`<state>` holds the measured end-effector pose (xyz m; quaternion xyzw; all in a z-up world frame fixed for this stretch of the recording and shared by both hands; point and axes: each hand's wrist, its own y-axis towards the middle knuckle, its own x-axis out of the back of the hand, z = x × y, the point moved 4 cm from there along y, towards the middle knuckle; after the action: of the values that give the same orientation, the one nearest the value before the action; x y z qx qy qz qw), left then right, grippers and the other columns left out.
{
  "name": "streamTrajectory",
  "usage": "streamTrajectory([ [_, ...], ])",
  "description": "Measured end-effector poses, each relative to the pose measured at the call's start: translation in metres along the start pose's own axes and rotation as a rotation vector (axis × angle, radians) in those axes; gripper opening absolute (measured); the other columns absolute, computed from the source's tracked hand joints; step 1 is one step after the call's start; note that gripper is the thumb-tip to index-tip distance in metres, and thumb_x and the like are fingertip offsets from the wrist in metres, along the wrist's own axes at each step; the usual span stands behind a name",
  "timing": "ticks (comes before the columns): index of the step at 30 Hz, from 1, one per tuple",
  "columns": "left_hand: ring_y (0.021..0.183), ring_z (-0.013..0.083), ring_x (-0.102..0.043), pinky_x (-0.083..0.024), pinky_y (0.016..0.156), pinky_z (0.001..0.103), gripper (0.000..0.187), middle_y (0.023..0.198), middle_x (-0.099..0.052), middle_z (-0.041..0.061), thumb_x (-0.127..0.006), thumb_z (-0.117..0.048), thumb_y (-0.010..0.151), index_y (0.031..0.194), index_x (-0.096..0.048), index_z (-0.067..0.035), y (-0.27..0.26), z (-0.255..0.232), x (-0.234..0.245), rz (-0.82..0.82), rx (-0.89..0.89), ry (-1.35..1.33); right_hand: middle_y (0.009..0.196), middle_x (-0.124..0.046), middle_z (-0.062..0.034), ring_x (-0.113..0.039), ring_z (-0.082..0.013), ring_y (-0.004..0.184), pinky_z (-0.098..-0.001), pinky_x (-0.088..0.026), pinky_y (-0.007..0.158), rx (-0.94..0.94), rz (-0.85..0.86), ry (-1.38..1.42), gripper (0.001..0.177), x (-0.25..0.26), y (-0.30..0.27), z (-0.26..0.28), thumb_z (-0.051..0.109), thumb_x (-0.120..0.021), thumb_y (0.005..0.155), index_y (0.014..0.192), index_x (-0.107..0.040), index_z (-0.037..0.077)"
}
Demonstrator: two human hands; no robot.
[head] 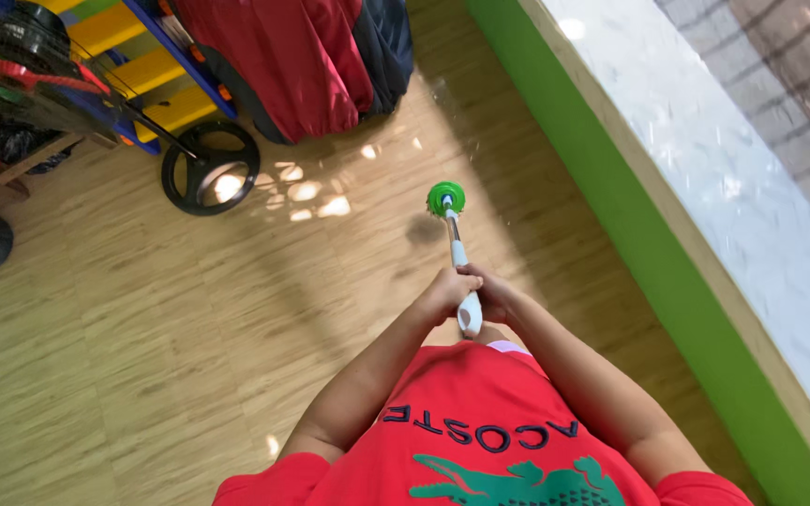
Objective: The person prepares a mop by attaching the head to the handle and squeezing a white bottle into the mop bucket. They then walk across the room and mop the tiled floor in a systematic back-and-forth pattern, covering the area near a covered object and a fan.
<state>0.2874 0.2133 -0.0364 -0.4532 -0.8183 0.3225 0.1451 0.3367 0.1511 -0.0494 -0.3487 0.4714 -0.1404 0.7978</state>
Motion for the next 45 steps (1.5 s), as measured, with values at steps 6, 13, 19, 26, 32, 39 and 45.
streamTrajectory([
  [6, 0.063, 0.0198, -0.058, -0.048, 0.050, 0.033, 0.027, 0.076, -0.060, 0.012, -0.057, -0.020, 0.081, 0.095, -0.056, 0.003, 0.105, -0.121, 0.006, -0.097, -0.190, -0.068, 0.075, -0.058, -0.0095, -0.058, -0.0199, 0.060, -0.0350, -0.051, 0.055, -0.018, 0.004, -0.075, 0.030, 0.007, 0.040, 0.168, 0.031, -0.042, 0.087, 0.097, -0.049, 0.003],
  [13, 0.045, 0.0148, -0.048, -0.044, 0.040, 0.023, 0.019, 0.060, -0.050, 0.005, -0.048, -0.029, 0.086, 0.082, -0.045, -0.011, 0.247, -0.166, 0.028, 0.072, 0.316, -1.042, 0.048, -0.041, 0.0033, -0.034, -0.0063, 0.032, -0.0187, -0.033, 0.030, -0.098, -0.037, -0.154, 0.031, 0.048, 0.160, 0.295, 0.033, -0.036, 0.091, 0.074, -0.047, 0.009],
  [19, 0.045, 0.0126, -0.047, -0.043, 0.040, 0.023, 0.012, 0.060, -0.047, 0.003, -0.045, -0.017, 0.089, 0.085, -0.042, -0.007, 0.397, -0.188, 0.054, 0.086, 0.441, -1.002, 0.052, -0.042, 0.0034, -0.040, -0.0073, 0.040, -0.0212, -0.039, 0.040, -0.170, 0.039, 0.044, 0.028, 0.067, 0.231, 0.390, 0.026, -0.034, 0.092, 0.075, -0.046, 0.009],
  [26, 0.041, 0.0142, -0.047, -0.043, 0.038, 0.026, 0.009, 0.054, -0.048, 0.004, -0.043, -0.007, 0.085, 0.077, -0.044, -0.003, 0.484, -0.268, 0.079, 0.090, 0.332, -0.901, 0.073, -0.054, -0.0063, -0.053, -0.0173, 0.061, -0.0353, -0.050, 0.060, -0.180, 0.100, 0.116, 0.025, 0.061, 0.282, 0.495, 0.024, -0.033, 0.091, 0.087, -0.048, 0.004],
  [32, 0.039, 0.0174, -0.049, -0.040, 0.034, 0.028, 0.019, 0.052, -0.051, 0.009, -0.044, -0.014, 0.083, 0.078, -0.043, 0.005, 0.527, -0.327, 0.104, 0.080, 0.286, -0.763, 0.077, -0.055, -0.0130, -0.057, -0.0241, 0.070, -0.0420, -0.051, 0.066, -0.340, -0.026, -0.015, 0.024, 0.071, 0.338, 0.573, 0.022, -0.038, 0.088, 0.089, -0.046, -0.001],
  [39, 0.040, 0.0189, -0.048, -0.041, 0.035, 0.034, 0.028, 0.054, -0.048, 0.011, -0.046, -0.002, 0.077, 0.104, -0.039, 0.001, 0.583, -0.444, 0.095, -0.178, 0.244, -0.719, 0.073, -0.055, -0.0140, -0.055, -0.0279, 0.062, -0.0424, -0.047, 0.053, -0.510, -0.048, -0.151, 0.023, 0.106, 0.396, 0.675, 0.024, -0.042, 0.084, 0.088, -0.047, 0.002],
  [45, 0.047, 0.0241, -0.054, -0.044, 0.039, 0.040, 0.049, 0.070, -0.055, 0.017, -0.050, -0.003, 0.072, 0.119, -0.036, -0.003, 0.675, -0.470, 0.090, -0.343, 0.276, -0.379, 0.077, -0.058, -0.0144, -0.057, -0.0290, 0.067, -0.0466, -0.048, 0.062, -0.586, -0.156, -0.168, 0.034, 0.123, 0.430, 0.748, 0.035, -0.041, 0.088, 0.092, -0.050, 0.003],
])
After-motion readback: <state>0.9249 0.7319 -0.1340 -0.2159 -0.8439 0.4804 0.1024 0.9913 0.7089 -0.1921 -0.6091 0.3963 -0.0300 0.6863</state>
